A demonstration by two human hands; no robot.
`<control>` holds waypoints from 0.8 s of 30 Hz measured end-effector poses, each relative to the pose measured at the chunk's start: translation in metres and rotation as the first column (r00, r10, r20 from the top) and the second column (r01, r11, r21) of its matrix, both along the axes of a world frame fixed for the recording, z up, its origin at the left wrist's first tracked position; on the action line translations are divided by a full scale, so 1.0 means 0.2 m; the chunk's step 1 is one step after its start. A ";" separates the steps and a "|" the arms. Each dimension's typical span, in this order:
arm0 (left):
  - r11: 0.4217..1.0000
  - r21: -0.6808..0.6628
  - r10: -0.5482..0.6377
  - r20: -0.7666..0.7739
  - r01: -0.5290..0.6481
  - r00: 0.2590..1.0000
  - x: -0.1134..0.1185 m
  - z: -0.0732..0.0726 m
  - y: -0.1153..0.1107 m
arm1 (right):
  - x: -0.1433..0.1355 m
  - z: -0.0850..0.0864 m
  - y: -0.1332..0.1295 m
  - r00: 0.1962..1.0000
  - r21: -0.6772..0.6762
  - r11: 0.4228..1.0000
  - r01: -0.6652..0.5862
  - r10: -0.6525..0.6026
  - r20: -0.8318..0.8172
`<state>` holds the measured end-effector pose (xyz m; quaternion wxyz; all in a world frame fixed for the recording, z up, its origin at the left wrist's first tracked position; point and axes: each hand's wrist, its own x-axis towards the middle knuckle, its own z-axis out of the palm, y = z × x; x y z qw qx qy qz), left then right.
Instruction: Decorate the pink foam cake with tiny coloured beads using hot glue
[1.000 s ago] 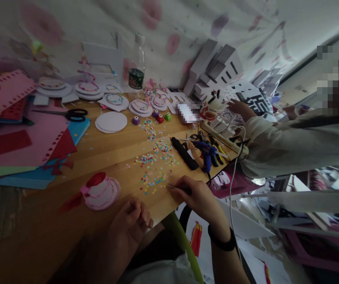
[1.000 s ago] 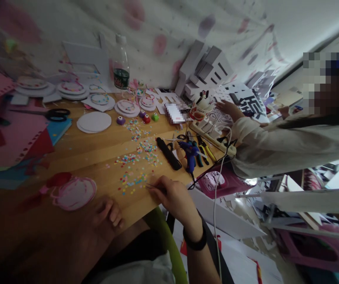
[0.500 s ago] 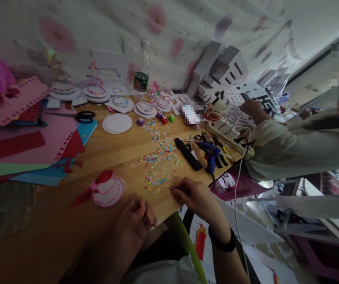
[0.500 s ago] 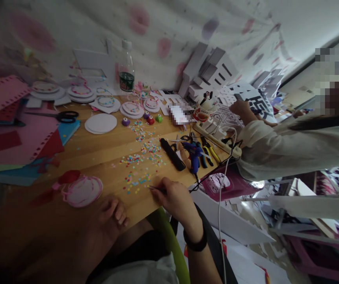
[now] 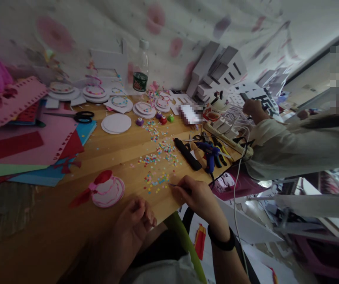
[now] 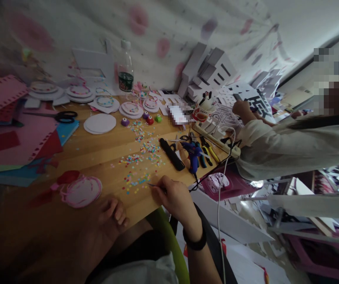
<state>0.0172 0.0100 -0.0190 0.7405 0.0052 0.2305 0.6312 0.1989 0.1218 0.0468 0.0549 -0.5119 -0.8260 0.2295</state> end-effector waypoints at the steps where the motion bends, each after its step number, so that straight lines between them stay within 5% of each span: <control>1: 1.000 0.002 -0.006 -0.003 0.006 1.000 0.00 0.00 0.00 | 0.00 0.00 0.00 1.000 0.003 1.000 -0.001 0.001 -0.015; 8: 1.000 -0.020 0.020 0.000 -0.020 1.000 0.02 -0.04 0.00 | -0.01 0.00 -0.01 1.000 -0.031 1.000 -0.002 0.001 -0.014; 17: 0.999 -0.011 -0.031 -0.027 0.030 0.999 -0.03 0.05 -0.01 | -0.04 0.00 0.00 0.991 -0.057 0.998 -0.023 0.030 0.132; 24: 1.000 -0.013 0.012 0.004 -0.012 1.000 0.01 -0.03 0.00 | 0.00 0.00 -0.01 0.999 -0.061 0.998 0.000 0.003 0.042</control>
